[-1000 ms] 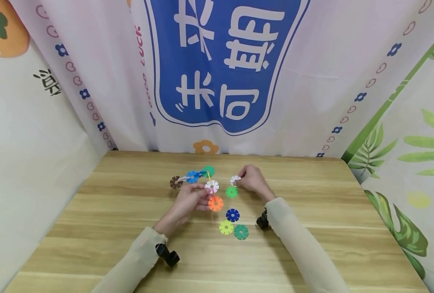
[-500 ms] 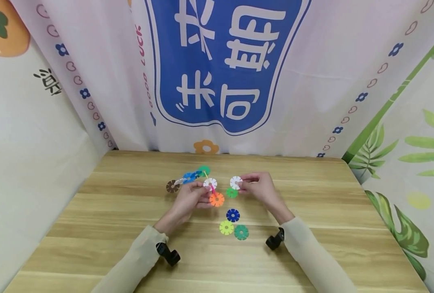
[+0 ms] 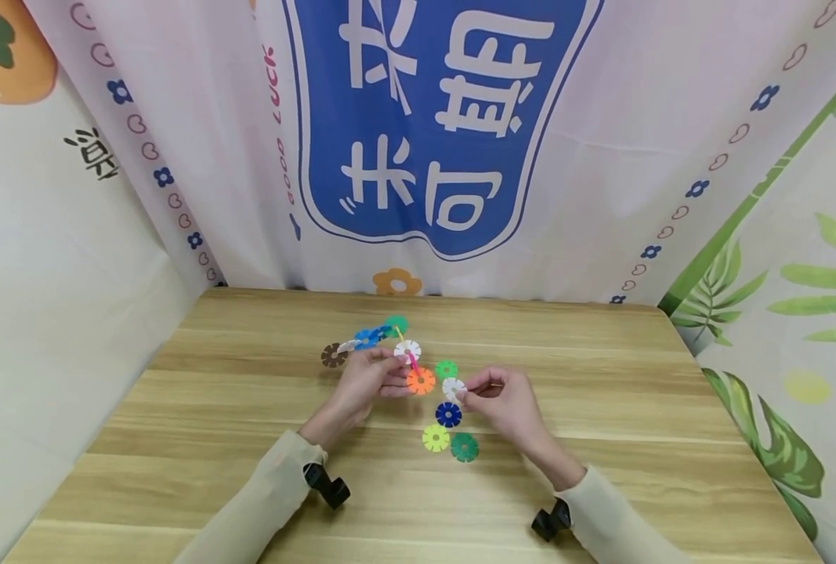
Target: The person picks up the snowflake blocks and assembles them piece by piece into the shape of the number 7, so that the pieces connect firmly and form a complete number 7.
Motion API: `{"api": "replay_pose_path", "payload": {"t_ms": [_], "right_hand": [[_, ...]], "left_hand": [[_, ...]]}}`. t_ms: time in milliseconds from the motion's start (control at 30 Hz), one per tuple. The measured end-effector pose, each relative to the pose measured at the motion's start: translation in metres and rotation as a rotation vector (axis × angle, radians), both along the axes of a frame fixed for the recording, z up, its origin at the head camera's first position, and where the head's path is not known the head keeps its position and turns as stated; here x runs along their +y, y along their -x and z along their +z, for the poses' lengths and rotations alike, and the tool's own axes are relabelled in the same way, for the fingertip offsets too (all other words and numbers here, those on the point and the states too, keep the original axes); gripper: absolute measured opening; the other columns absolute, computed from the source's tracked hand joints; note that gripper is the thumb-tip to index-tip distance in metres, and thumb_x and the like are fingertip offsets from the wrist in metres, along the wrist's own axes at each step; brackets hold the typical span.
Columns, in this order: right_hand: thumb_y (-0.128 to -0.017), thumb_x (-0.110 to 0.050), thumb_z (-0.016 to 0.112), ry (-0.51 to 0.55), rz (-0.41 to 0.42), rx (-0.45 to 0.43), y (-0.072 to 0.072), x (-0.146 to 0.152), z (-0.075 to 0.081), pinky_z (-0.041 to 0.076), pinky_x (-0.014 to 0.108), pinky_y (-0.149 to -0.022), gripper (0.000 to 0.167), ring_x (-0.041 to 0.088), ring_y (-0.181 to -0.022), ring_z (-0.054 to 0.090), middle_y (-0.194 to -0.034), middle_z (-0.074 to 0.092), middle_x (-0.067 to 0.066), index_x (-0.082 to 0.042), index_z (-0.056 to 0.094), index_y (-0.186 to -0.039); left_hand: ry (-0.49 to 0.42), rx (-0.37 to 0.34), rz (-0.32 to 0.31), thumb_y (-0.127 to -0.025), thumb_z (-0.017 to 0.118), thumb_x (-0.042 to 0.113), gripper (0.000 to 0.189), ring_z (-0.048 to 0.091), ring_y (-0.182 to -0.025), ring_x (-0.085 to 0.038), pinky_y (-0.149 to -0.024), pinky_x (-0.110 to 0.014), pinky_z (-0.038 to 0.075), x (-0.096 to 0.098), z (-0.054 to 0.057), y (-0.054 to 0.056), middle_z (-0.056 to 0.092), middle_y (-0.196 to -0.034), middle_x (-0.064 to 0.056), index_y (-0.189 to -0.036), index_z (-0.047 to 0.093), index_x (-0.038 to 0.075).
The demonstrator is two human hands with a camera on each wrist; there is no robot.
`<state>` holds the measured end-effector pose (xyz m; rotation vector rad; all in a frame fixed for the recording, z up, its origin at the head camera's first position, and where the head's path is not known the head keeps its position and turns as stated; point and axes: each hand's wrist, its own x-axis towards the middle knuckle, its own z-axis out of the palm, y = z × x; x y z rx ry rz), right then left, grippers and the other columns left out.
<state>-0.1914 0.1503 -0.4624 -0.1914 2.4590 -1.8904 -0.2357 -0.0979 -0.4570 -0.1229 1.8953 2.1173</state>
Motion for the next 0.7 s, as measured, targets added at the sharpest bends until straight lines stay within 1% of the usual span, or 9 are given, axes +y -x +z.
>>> {"api": "replay_pose_path", "payload": {"t_ms": [67, 133, 267, 500, 700], "right_hand": [[-0.084, -0.001, 0.083, -0.03, -0.004, 0.029, -0.005, -0.002, 0.0, 0.069, 0.04, -0.071, 0.01, 0.019, -0.072, 0.074, -0.087, 0.077, 0.013, -0.001, 0.075, -0.091], [-0.084, -0.001, 0.084, -0.05, -0.004, 0.055, -0.008, -0.004, 0.001, 0.068, 0.034, -0.068, 0.01, 0.017, -0.071, 0.073, -0.085, 0.077, 0.012, -0.003, 0.076, -0.089], [-0.083, -0.001, 0.085, -0.077, 0.001, 0.091, -0.013, -0.008, 0.0, 0.065, 0.023, -0.066, 0.01, 0.013, -0.071, 0.072, -0.084, 0.077, 0.01, -0.004, 0.076, -0.086], [-0.084, 0.001, 0.083, -0.065, 0.004, 0.109, -0.017, -0.012, 0.002, 0.065, 0.021, -0.067, 0.008, 0.011, -0.073, 0.073, -0.084, 0.077, 0.013, 0.0, 0.075, -0.086], [-0.083, 0.001, 0.084, -0.091, -0.015, 0.132, -0.017, -0.014, 0.002, 0.064, 0.021, -0.065, 0.01, 0.01, -0.072, 0.072, -0.082, 0.077, 0.009, -0.005, 0.076, -0.083]], "left_hand": [[-0.005, -0.001, 0.003, -0.104, 0.058, 0.003, 0.015, 0.072, -0.074, -0.017, -0.076, -0.033, 0.069, 0.001, 0.001, 0.0, 0.07, -0.09, -0.01, -0.115, 0.061, -0.006], [-0.009, 0.011, 0.002, -0.104, 0.057, 0.003, 0.015, 0.072, -0.073, -0.018, -0.076, -0.033, 0.069, 0.003, 0.001, 0.0, 0.07, -0.09, -0.011, -0.115, 0.06, -0.007], [-0.015, 0.019, 0.001, -0.105, 0.056, 0.003, 0.015, 0.073, -0.073, -0.017, -0.076, -0.033, 0.069, 0.005, 0.0, 0.001, 0.07, -0.089, -0.01, -0.114, 0.059, -0.007], [-0.019, 0.023, 0.012, -0.105, 0.056, 0.003, 0.015, 0.072, -0.075, -0.018, -0.077, -0.034, 0.069, 0.01, 0.0, -0.001, 0.069, -0.092, -0.011, -0.115, 0.06, -0.007], [-0.028, 0.021, 0.022, -0.105, 0.056, 0.004, 0.016, 0.072, -0.079, -0.019, -0.079, -0.034, 0.069, 0.015, -0.001, -0.004, 0.069, -0.095, -0.012, -0.116, 0.059, -0.007]]}}
